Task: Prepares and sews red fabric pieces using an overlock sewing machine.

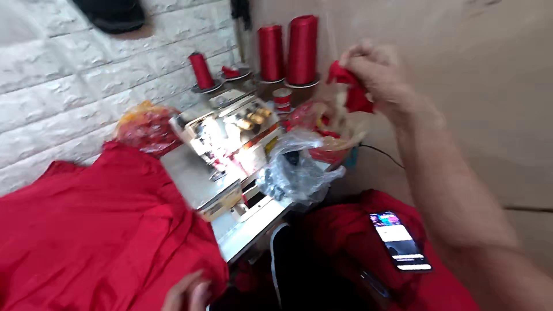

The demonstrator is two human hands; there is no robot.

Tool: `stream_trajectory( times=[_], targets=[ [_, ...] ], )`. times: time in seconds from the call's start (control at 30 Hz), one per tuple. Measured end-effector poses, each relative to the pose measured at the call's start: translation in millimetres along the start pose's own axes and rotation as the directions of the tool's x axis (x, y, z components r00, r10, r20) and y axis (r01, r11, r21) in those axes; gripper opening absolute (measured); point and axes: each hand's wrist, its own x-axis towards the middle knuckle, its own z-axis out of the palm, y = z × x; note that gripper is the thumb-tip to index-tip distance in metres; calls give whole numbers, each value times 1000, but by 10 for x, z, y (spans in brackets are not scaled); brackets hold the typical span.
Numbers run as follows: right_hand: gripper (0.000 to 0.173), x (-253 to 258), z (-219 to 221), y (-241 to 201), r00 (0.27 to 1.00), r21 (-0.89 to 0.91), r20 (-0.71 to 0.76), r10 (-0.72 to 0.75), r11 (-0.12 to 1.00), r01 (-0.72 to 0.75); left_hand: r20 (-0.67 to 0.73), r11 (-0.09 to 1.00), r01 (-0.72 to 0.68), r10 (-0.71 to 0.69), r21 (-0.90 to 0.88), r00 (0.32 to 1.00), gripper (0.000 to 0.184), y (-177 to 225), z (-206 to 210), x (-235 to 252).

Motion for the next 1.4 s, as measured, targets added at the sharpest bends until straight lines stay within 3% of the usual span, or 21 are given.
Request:
stream_trajectory(
  times=[0.07,0.2,0.23,0.27,0.33,0.37,0.5,0.6,0.67,0.77,0.9,1.0,1.1,1.13,1.2,1.27,1.33,1.4],
  targets=[
    [8,-422,252,-341,975,103,195,-107,991,88,41,988,19,-13,-154,999,26,102,280,75],
    [5,-1322,1054,-620,790,326,560,-248,943,65,161,866,97,-20,-490,987,80,259,722,205],
    [9,-1467,1256,-597,754,358,601,-266,933,44,167,840,116,-31,-529,985,78,298,760,227],
    [12,-1569,1430,-567,740,391,616,-271,920,12,140,826,128,-61,-549,988,65,326,777,235],
    [12,-1646,1679,-501,756,405,602,-256,914,-13,71,799,149,-132,-583,989,24,308,756,230],
    [10,-1637,1763,-468,767,396,592,-248,918,-8,51,799,144,-141,-584,989,16,267,722,228],
    [6,-1576,1895,-403,778,401,575,-254,916,3,31,851,146,-151,-505,988,25,154,732,306],
    [7,-1556,1881,-488,773,412,593,-225,910,-51,199,800,245,-160,-548,967,69,130,929,339],
    [7,-1535,1868,-535,794,433,559,-237,900,-37,260,755,278,-147,-594,954,76,111,1154,304],
    [9,-1491,1813,-608,835,471,484,-260,882,2,332,700,314,-115,-642,936,59,142,1463,279],
    [7,-1399,1628,-668,879,524,398,-263,851,17,384,568,334,-34,-752,923,15,224,1702,386],
    [5,-1324,1434,-653,909,569,332,-253,822,21,348,509,306,-13,-804,937,17,283,1756,487],
    [5,-1333,1279,-657,898,525,329,-293,847,84,330,511,297,-29,-807,944,62,341,1706,612],
    [7,-1366,1262,-650,882,490,342,-325,862,127,326,503,286,-9,-816,945,66,339,1675,636],
    [10,-1460,1260,-628,860,386,381,-339,904,185,330,530,276,7,-802,944,39,329,1605,675],
    [12,-1536,1285,-576,896,245,304,-323,936,254,348,570,269,32,-776,937,11,339,1569,751],
    [18,-1539,1307,-470,928,110,154,-340,939,326,308,549,283,-48,-786,950,19,439,1593,854],
    [34,-1524,1264,-299,938,97,186,-293,955,280,254,469,276,-110,-839,961,22,520,1603,992]
  ],
)
